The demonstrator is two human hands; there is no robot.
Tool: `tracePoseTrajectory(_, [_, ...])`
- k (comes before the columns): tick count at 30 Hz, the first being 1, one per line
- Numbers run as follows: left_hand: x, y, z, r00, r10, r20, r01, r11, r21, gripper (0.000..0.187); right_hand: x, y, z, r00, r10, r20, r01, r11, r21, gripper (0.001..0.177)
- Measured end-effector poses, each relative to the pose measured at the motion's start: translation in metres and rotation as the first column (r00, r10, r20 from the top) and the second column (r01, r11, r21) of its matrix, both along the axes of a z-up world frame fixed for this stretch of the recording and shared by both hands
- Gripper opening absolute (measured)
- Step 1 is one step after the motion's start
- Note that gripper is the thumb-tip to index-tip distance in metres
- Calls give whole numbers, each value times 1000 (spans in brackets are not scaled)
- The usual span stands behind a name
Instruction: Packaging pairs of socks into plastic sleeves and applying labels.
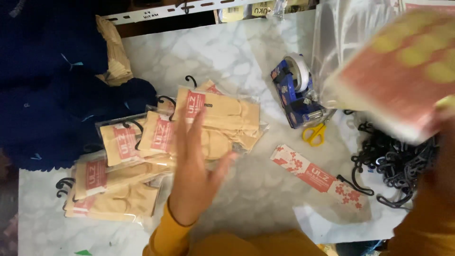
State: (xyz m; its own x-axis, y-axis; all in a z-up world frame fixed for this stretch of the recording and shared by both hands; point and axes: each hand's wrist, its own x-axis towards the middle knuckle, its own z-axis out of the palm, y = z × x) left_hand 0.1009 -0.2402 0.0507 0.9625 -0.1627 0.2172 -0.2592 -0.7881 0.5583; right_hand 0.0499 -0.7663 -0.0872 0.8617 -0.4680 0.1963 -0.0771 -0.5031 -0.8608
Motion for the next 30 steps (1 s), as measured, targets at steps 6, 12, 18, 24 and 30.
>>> tracePoseTrajectory(6, [2,-27,9,890,-454,-43,213,496,-842,70,-13,219,135,969,163,188,-197,964,181,54])
tracePoseTrajectory(12, [-11,-11,11,930,-314,-189,85,687,-722,54,0,258,159,937,350,7,-350,935,51,37])
tracePoseTrajectory(18, [-26,7,0,967,-255,-31,203,832,-517,52,-2,274,153,919,394,7,-393,914,101,49])
tracePoseTrajectory(24, [-34,18,0,966,-232,119,260,863,-434,22,-12,263,139,877,473,90,-450,871,-195,22])
tracePoseTrajectory(30, [-31,18,8,865,-496,-69,329,667,-669,9,-9,265,153,740,671,44,-662,739,-129,12])
